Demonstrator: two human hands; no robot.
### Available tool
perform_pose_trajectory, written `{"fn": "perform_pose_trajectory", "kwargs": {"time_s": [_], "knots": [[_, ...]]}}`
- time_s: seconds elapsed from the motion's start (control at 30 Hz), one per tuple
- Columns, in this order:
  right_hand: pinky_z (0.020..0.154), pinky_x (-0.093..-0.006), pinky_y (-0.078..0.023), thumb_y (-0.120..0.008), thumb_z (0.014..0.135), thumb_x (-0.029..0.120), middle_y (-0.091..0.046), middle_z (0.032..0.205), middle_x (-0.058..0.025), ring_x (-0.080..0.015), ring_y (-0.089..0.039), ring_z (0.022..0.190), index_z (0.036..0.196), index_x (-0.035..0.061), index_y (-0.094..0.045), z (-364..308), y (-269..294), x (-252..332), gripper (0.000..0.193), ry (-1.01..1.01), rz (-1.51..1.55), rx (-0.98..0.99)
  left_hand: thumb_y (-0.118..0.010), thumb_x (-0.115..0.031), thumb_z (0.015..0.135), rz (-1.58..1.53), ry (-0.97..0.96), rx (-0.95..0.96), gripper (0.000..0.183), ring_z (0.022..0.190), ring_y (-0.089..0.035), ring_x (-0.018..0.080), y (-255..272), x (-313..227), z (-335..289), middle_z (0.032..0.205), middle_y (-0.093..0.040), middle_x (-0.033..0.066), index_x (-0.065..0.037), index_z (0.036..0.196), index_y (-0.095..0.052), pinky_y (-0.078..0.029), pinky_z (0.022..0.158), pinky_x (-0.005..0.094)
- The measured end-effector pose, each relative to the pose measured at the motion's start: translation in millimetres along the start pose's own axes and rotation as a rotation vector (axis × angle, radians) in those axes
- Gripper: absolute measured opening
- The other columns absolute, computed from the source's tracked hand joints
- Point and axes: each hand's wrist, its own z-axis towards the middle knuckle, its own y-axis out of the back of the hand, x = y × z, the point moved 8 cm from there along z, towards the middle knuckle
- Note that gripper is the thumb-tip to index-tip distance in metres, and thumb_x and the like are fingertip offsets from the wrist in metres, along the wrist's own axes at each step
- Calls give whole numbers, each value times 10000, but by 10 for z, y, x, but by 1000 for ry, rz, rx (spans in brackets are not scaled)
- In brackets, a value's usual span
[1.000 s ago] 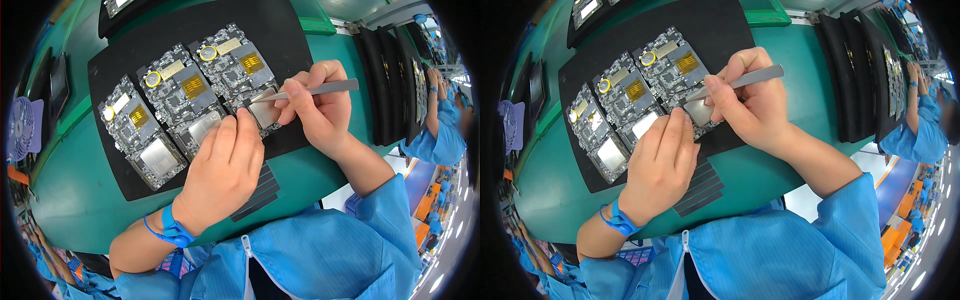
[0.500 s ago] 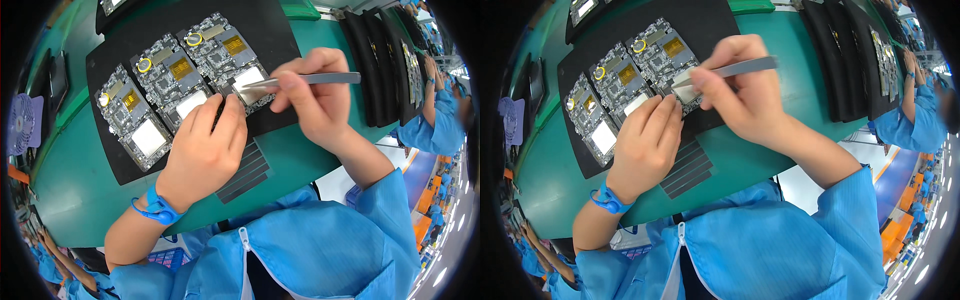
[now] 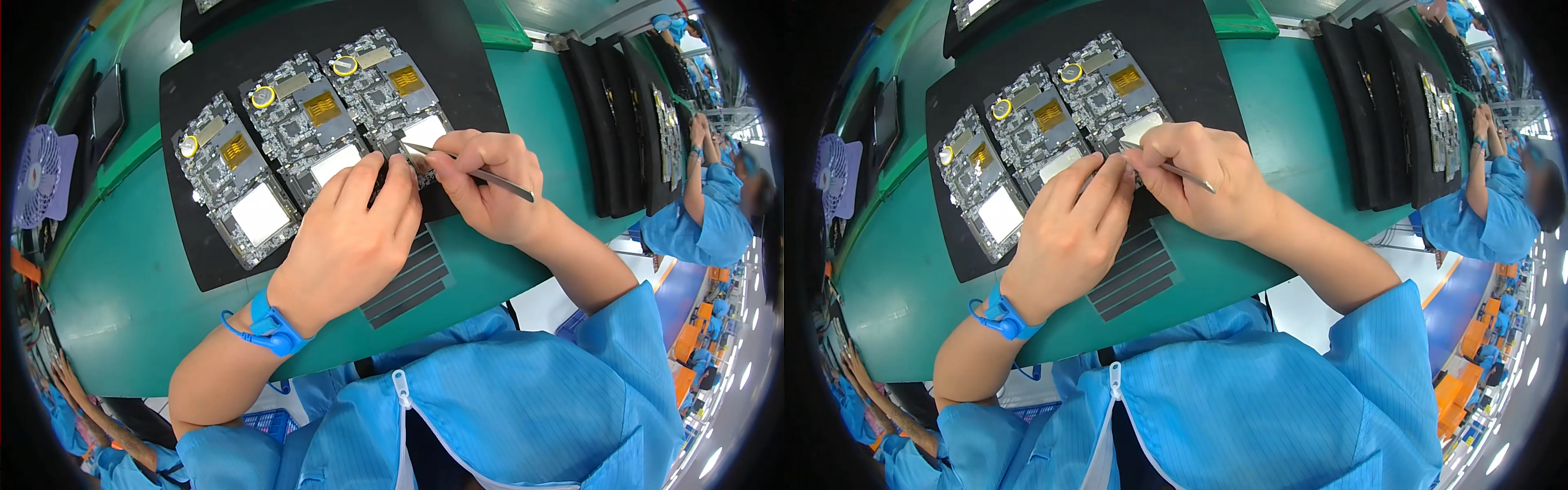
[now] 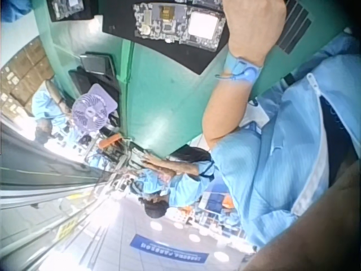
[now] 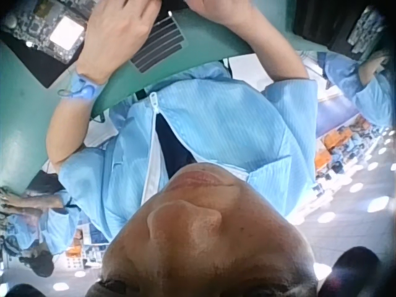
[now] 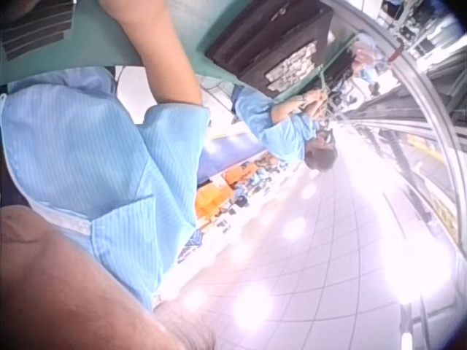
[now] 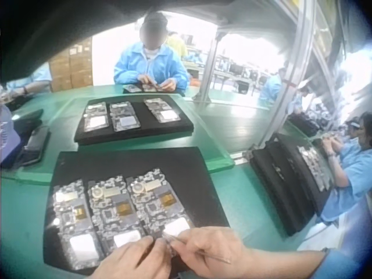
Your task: The person uses tweezers to pick up small rectangular components from a sheet and places them onto circuit boards arranged on a black mat. The person repeatedly handles the components and boards, moving them along the assembly line.
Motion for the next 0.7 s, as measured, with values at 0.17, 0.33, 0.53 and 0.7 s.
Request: {"fn": "perform_pose_trajectory", "kwargs": {"time_s": [0.17, 0.33, 0.53, 0.7], "knots": [[486, -226, -496, -593, 888, -2, -607, 775, -98, -112, -613, 566, 949, 26, -372, -186, 258, 26, 231, -354, 417, -180, -604, -95, 683, -179, -35, 103, 302, 978, -569, 286, 170, -137, -50, 1026, -597, 162, 63, 938, -640, -502, 782, 331], [494, -198, -494, -543, 924, 18, -592, 776, -98, -88, -607, 567, 953, 44, -344, -742, 246, 60, 203, -897, 730, -81, -651, -71, 688, -436, -143, 240, 299, 878, -602, 249, 192, -499, -387, 966, -618, 131, 59, 958, -640, -503, 693, 315], [512, -199, -493, -524, 932, 26, -601, 743, -124, -109, -609, 548, 946, 49, -338, -1034, 185, 135, 187, -863, 664, -37, -646, -77, 708, -376, -199, 221, 313, 879, -588, 229, 175, -531, -375, 978, -607, 123, 42, 997, -646, -482, 677, 302], [508, -179, -481, -565, 912, 11, -588, 761, -85, -75, -606, 579, 926, 33, -362, -1075, 191, 165, 205, -906, 667, -65, -637, -85, 720, -376, -203, 245, 316, 898, -582, 224, 166, -542, -383, 999, -601, 122, 27, 1015, -646, -481, 690, 303]]}}
